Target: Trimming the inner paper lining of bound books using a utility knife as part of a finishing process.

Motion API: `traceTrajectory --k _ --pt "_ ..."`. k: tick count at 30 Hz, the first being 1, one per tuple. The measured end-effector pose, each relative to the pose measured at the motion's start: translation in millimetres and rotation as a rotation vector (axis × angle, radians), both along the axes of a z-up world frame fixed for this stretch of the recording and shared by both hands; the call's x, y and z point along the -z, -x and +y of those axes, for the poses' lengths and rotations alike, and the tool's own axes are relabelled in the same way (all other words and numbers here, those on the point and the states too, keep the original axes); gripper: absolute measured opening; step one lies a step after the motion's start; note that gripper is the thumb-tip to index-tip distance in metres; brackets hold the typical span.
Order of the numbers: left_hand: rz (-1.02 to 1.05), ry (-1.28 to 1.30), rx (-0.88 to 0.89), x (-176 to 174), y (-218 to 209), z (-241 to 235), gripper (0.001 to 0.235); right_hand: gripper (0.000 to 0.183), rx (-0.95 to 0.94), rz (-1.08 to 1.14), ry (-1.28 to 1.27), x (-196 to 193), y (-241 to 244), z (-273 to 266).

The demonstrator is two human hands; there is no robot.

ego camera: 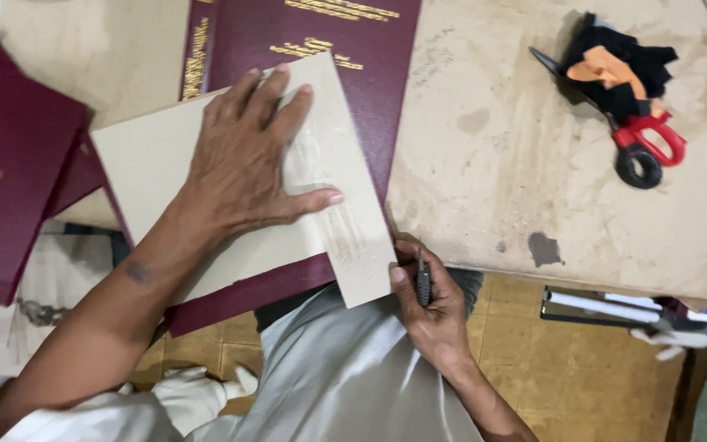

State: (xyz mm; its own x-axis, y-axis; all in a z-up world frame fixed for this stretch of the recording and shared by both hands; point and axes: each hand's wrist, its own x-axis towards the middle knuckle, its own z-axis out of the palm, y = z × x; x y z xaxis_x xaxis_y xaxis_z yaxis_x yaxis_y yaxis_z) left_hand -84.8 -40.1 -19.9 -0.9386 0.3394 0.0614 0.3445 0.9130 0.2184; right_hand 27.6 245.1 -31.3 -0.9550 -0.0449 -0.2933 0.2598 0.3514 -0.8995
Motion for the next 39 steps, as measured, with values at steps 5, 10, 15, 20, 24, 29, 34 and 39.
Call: traceTrajectory --k 5,10,15,20,24,29,34,39 --pt "-0.096 0.028 0.007 -15.3 7.1 1.2 0.114 0.039 -0.045 0.053 0.006 -2.6 -0.2 -2.1" --pt "-0.067 0.007 0.027 -14.3 7.7 3.8 0.113 0.04 -0.036 0.076 -0.003 -2.2 -0.9 -2.3" --pt "-0.136 0.032 0.006 -17.3 7.5 8.9 0.13 0.045 -0.035 0.043 0.024 -4.5 0.9 -1.5" --pt "-0.208 0.062 -0.001 -34.2 7.3 20.2 0.129 0.062 -0.157 -0.021 -0.219 -24.7 13.2 52.0" --pt "-0.283 0.135 -0.033 -39.0 8.4 20.8 0.129 0.06 0.561 -0.266 -0.402 -145.1 51.0 41.8" --pt "-0.087 0.051 -0.02 -19.7 2.7 14.8 0.134 0.023 0.376 0.287 0.083 -24.4 31.0 134.4" --pt "-0.064 0.048 -0.045 -13.6 3.9 17.3 0.147 0.063 0.254 -0.048 -0.015 -37.0 37.7 48.1" --pt "-0.15 0.069 -0.049 -11.2 4.8 18.5 0.148 0.065 -0.149 0.02 -0.41 -35.4 62.4 14.7"
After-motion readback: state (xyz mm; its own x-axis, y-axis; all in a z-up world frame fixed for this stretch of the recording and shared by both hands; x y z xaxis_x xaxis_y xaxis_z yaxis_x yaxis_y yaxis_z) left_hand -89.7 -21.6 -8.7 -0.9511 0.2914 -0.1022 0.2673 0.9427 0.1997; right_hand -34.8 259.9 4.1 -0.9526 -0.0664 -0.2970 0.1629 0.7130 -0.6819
